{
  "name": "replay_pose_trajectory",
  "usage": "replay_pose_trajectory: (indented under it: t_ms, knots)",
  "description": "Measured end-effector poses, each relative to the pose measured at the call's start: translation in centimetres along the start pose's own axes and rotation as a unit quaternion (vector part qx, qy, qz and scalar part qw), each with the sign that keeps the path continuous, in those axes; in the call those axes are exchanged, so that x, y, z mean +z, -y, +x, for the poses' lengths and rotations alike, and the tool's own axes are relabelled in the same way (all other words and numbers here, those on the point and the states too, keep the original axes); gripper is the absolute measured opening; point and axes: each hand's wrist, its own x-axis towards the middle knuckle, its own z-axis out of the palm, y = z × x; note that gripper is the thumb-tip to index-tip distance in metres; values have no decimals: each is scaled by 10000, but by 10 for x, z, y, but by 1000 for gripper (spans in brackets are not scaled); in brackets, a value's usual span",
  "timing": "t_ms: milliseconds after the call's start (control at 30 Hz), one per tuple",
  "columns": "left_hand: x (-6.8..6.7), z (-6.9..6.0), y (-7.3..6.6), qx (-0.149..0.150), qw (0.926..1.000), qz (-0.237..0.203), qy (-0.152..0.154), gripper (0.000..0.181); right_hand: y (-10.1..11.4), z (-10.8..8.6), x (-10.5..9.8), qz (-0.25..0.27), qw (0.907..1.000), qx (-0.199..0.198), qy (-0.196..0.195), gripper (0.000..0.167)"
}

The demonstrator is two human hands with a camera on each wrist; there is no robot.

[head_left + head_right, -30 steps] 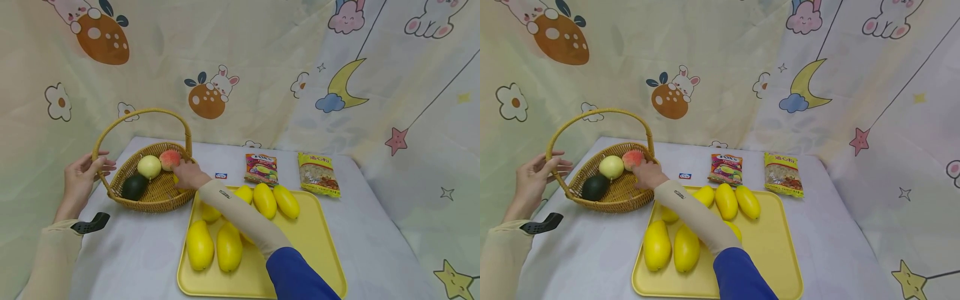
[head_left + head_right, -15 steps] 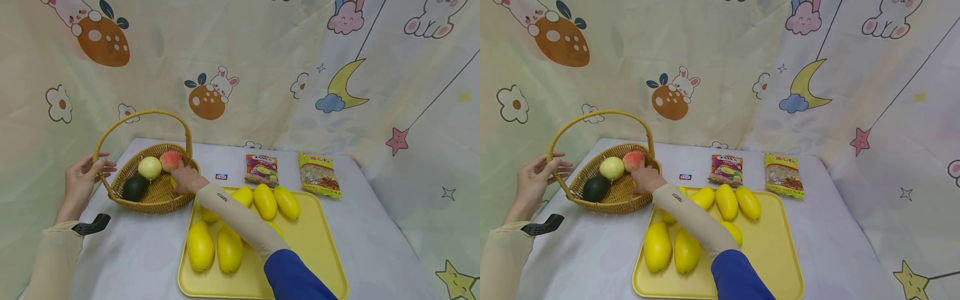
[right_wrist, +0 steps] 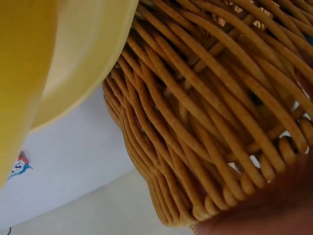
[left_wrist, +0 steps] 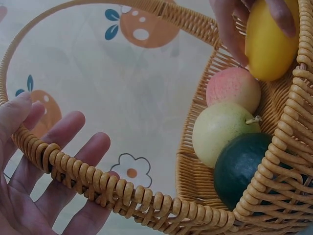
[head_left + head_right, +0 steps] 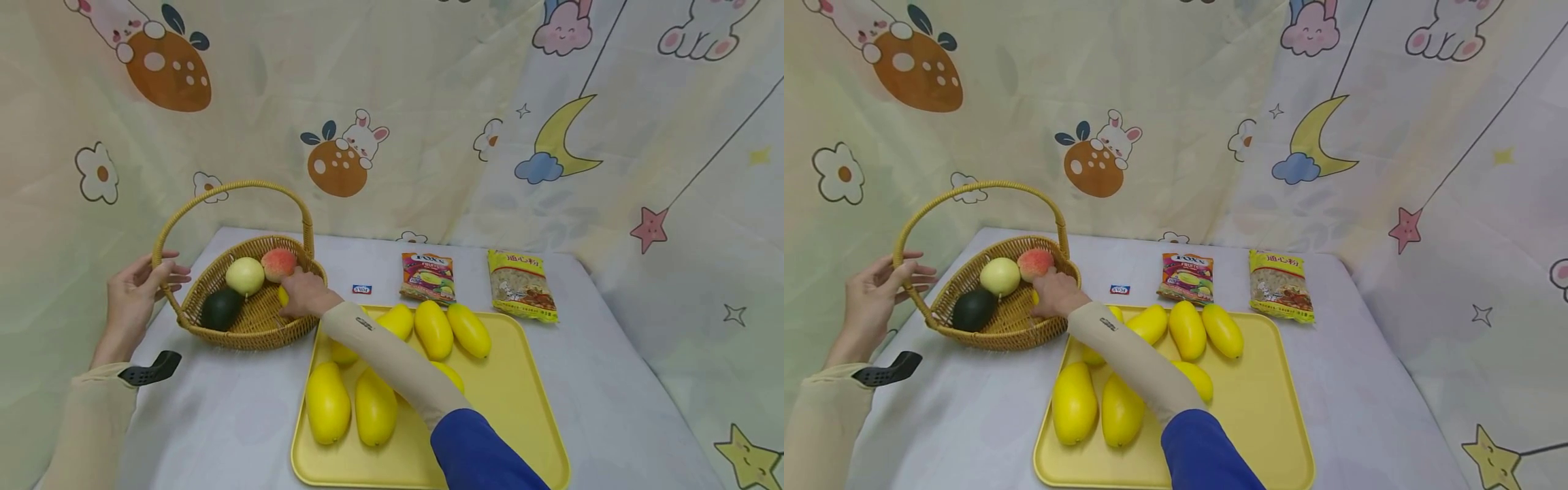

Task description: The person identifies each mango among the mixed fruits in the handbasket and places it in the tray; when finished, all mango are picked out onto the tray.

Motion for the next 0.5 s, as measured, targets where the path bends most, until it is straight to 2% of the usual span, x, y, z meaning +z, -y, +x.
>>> replay_pose_trajectory:
  t_ms: [233,433,500]
  knots:
    - [4,-1,1,1,10000,-42,24,29,-9,-16,-14,323,9982,-333,-391,71]
    - [2,0,1,24,9998,200,-10,27,-20,-39,-39,855,9897,-686,-924,70]
    - [1,0,0,2,9999,141,-13,27,-24,-46,-47,1079,9859,-748,-1036,70]
